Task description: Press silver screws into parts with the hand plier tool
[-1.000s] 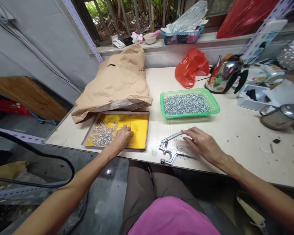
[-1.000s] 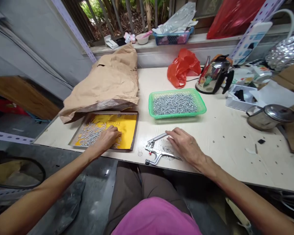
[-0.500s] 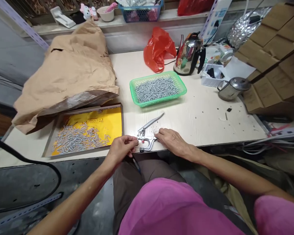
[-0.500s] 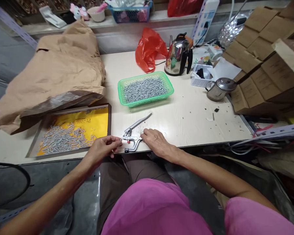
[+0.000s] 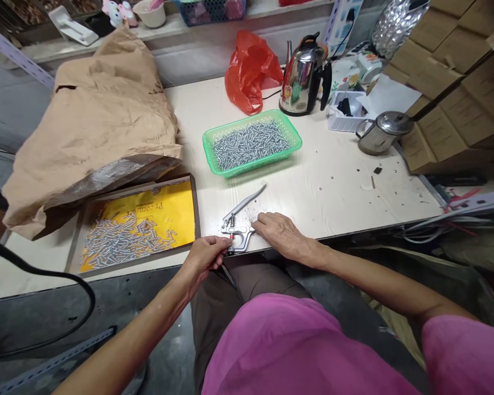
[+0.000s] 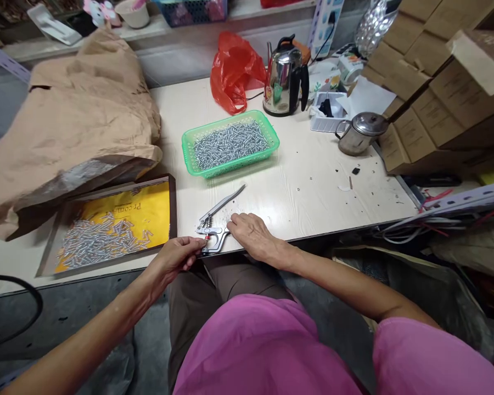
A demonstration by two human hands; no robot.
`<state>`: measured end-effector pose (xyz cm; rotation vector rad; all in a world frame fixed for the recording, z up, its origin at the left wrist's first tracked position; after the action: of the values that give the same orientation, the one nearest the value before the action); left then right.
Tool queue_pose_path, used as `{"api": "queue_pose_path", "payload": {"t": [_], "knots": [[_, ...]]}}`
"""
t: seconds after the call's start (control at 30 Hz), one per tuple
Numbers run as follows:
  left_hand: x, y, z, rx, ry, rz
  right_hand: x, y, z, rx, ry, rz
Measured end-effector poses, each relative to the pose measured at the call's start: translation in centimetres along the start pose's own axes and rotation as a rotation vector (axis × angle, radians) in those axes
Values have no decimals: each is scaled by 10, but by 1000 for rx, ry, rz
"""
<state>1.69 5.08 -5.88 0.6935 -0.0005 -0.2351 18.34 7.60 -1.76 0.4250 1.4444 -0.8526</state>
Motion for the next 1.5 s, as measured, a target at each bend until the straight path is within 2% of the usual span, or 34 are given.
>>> {"api": "queue_pose_path", "payload": {"t": [0.27, 0.43, 0.6, 0.83, 1.27, 1.5], "knots": [[-1, 1, -6, -59, -49, -114, -7, 0, 3, -13, -30, -69], [-1, 2, -6, -61, -51, -140, -22, 26, -10, -18, 7, -62], [-1, 3, -4, -60, -31, -156, -15, 44, -29, -52, -117, -4], [0, 3, -3, -71, -1, -167, -14, 42, -36, -76, -104, 50], [1, 0, 0, -77, 27, -160, -24, 35, -29, -29, -128, 62], [1, 1, -1, -55, 40, -170, -22, 33, -26, -1, -118, 34]]}}
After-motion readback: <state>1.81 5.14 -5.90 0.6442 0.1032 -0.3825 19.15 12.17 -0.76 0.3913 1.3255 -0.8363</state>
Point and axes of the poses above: each hand's wrist, its own z-axis away from the middle knuckle, its own x-axis out of the palm, y = z × x, the point moved 8 cm from there along -z, towards the middle knuckle, and after that the axes turned 8 degrees about -y, right-handed, at the moved point
